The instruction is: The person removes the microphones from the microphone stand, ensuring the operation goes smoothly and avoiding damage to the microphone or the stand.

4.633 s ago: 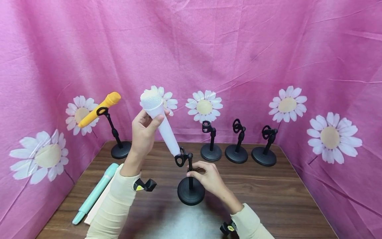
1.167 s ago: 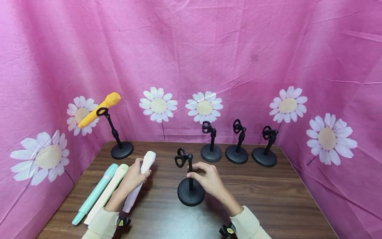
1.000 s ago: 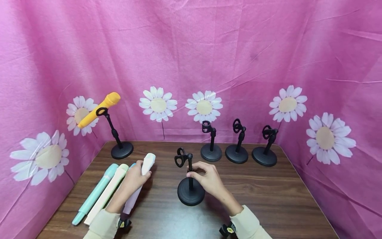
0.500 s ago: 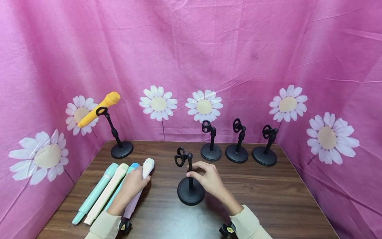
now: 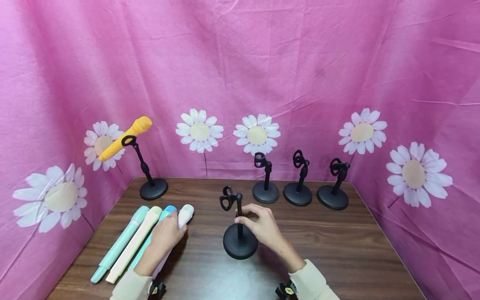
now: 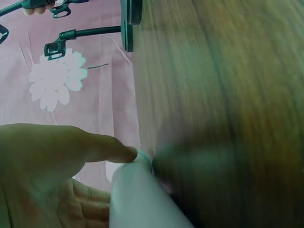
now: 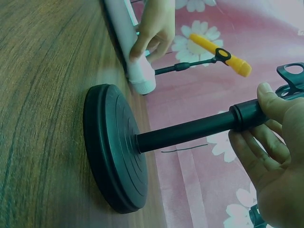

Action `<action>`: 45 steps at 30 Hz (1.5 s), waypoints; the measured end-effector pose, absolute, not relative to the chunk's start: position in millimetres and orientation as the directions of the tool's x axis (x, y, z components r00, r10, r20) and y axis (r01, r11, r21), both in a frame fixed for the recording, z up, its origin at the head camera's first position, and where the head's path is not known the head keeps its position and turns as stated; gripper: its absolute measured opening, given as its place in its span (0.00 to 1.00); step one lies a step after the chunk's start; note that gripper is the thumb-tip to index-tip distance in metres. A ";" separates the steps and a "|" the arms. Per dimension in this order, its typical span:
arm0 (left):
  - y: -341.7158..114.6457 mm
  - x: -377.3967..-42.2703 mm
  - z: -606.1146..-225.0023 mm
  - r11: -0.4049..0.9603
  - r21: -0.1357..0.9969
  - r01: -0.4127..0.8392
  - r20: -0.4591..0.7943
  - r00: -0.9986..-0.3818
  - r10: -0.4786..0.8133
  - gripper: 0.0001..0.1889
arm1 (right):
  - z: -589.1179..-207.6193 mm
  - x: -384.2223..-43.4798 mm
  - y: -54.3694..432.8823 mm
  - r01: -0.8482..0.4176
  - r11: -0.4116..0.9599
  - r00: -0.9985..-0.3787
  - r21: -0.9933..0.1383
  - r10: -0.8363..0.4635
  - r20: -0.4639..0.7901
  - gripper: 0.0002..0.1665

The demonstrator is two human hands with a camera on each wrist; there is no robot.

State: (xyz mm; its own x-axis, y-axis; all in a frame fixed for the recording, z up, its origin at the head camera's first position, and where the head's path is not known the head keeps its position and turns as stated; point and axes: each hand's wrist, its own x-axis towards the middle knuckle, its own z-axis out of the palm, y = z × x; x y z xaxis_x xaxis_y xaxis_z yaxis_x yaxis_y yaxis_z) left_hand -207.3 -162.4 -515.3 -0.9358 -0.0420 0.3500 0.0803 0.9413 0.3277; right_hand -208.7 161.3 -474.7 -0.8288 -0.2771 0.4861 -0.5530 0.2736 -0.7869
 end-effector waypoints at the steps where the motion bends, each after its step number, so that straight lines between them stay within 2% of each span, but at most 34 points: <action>1: -160.5 -203.8 -509.7 0.942 0.327 0.077 0.346 -0.937 -0.044 0.18 | -474.7 -208.5 161.1 -0.552 0.275 -0.829 -0.787 -0.276 0.486 0.13; 8: -160.2 -199.5 -503.1 0.956 0.290 0.048 0.325 -0.944 -0.051 0.20 | -475.4 -208.4 161.3 -0.552 0.271 -0.829 -0.789 -0.277 0.485 0.13; 22: -159.1 -200.3 -495.2 0.956 0.285 0.062 0.359 -0.932 -0.046 0.20 | -475.6 -208.8 161.0 -0.550 0.275 -0.831 -0.788 -0.276 0.484 0.13; 27: -152.3 -203.6 -484.5 0.945 0.307 0.114 0.408 -0.913 -0.023 0.20 | -475.5 -208.6 162.1 -0.540 0.269 -0.836 -0.798 -0.283 0.470 0.14; 31: -142.0 -206.9 -474.1 0.891 0.393 0.228 0.433 -0.901 0.039 0.17 | -475.1 -207.8 162.9 -0.513 0.257 -0.849 -0.819 -0.293 0.440 0.15; 35: -126.8 -208.5 -462.1 0.774 0.553 0.308 0.382 -0.919 0.093 0.18 | -475.5 -206.5 164.1 -0.507 0.270 -0.852 -0.819 -0.300 0.428 0.14; 40: -108.6 -208.8 -447.8 0.561 0.749 0.352 0.338 -0.932 0.133 0.18 | -477.4 -203.8 167.0 -0.499 0.325 -0.862 -0.803 -0.277 0.424 0.15; 45: -94.4 -209.4 -436.9 0.271 0.887 0.374 0.320 -0.921 0.220 0.19 | -478.8 -200.3 170.5 -0.470 0.367 -0.882 -0.803 -0.227 0.413 0.18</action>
